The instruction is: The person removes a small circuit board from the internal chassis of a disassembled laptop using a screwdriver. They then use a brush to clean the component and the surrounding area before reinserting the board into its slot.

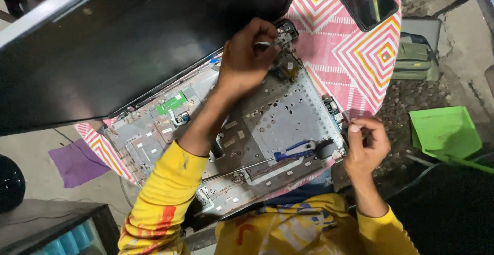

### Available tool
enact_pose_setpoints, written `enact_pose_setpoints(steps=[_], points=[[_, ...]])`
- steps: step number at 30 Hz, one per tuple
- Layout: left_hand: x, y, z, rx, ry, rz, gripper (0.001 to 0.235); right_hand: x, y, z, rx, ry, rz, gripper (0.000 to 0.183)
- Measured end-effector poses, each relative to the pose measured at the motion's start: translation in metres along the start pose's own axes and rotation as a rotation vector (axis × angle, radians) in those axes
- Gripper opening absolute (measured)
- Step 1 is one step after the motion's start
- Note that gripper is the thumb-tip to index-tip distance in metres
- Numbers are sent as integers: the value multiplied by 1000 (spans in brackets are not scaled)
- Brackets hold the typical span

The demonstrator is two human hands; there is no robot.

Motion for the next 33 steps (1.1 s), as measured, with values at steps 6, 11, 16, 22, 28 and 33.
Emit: enact_pose_setpoints(steps=[6,11,16,22,28,33], points=[[-23,-22,-11,-42,-44,-301,24,5,0,1,-16,3,21,11],[-11,-12,6,47,-266,-399,29,3,0,1,-9,16,44,11],[2,-1,26,175,-422,-683,33,3,-1,2,-8,22,71,10],[-3,-4,32,205,-506,-839,43,5,-2,2,-6,27,54,12],[-4,3,32,104,-420,-616,34,9,2,5,-20,22,51,11],[15,19,40,128,-378,-593,24,4,0,2,-13,24,38,10]])
Point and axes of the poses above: each hand's wrist, its own z-axis away from the middle knuckle, its own y-axis out of the back of the hand, x = y × z, the point moved 6 cm from there along -z, towards the middle knuckle
